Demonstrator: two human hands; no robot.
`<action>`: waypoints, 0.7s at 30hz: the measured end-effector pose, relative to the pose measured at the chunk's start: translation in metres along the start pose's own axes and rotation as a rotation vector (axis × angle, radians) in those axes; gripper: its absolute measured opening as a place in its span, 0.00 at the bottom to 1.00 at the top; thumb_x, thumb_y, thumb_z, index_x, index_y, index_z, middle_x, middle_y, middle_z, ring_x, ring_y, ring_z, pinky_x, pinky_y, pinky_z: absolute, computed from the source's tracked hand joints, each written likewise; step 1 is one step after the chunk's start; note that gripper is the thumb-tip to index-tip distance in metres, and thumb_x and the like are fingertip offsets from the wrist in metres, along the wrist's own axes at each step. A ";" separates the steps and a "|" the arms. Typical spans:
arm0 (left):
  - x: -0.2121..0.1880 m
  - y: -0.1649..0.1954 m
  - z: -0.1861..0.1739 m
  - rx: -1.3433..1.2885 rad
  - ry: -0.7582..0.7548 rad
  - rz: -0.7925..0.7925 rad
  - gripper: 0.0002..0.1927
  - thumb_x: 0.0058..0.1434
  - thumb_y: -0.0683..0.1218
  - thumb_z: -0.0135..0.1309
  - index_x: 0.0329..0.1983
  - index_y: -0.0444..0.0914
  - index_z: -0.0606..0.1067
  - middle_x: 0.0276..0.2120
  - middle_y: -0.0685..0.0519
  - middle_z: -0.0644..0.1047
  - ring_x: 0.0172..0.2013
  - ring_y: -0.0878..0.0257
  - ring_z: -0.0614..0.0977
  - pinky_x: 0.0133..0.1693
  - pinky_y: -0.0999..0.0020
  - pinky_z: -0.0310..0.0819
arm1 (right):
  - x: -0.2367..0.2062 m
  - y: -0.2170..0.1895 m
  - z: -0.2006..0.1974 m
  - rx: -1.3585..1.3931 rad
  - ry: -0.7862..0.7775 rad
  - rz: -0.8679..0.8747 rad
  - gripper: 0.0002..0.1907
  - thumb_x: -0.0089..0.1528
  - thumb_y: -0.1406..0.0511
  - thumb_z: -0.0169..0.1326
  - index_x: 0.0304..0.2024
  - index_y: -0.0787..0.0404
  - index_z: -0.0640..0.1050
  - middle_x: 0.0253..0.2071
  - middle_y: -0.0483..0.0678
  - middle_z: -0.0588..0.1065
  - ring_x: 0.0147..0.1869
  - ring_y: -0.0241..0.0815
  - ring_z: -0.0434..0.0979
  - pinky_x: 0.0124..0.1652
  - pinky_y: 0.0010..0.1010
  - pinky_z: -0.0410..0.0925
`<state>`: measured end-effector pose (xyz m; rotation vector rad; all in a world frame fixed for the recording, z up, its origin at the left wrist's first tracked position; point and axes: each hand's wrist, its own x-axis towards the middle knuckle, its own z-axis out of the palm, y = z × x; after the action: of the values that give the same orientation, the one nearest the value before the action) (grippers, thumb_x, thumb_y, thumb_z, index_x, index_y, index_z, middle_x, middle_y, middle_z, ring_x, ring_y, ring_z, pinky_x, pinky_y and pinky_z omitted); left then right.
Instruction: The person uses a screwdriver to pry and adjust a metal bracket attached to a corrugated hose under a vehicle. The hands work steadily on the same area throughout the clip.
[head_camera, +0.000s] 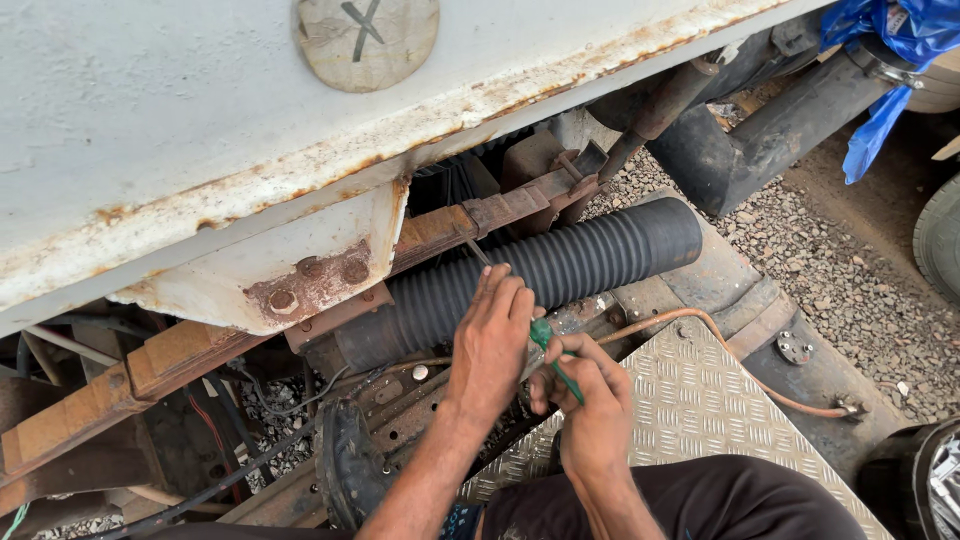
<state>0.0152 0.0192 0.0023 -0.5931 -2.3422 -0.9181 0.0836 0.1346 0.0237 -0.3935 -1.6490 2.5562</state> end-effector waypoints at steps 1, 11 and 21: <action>0.001 -0.002 0.001 0.021 -0.009 -0.006 0.08 0.59 0.38 0.58 0.39 0.30 0.73 0.45 0.40 0.77 0.60 0.41 0.77 0.65 0.48 0.69 | 0.003 0.002 0.001 -0.002 0.007 0.014 0.11 0.64 0.68 0.41 0.35 0.68 0.74 0.22 0.52 0.73 0.24 0.41 0.73 0.26 0.31 0.66; 0.005 -0.009 0.004 0.025 -0.009 -0.009 0.09 0.60 0.38 0.58 0.41 0.30 0.73 0.46 0.39 0.76 0.60 0.41 0.76 0.66 0.46 0.68 | 0.010 0.000 0.009 -0.011 0.040 -0.014 0.12 0.65 0.66 0.42 0.34 0.67 0.75 0.22 0.49 0.72 0.22 0.39 0.72 0.23 0.28 0.63; 0.010 -0.014 0.000 0.043 0.004 -0.011 0.12 0.61 0.39 0.58 0.44 0.28 0.73 0.48 0.38 0.76 0.60 0.40 0.75 0.66 0.47 0.65 | 0.014 0.001 0.015 -0.048 0.009 -0.028 0.12 0.64 0.68 0.41 0.34 0.67 0.75 0.19 0.51 0.72 0.20 0.38 0.70 0.22 0.27 0.62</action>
<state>-0.0001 0.0120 0.0021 -0.5612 -2.3578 -0.8708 0.0669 0.1239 0.0262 -0.3816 -1.7030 2.4950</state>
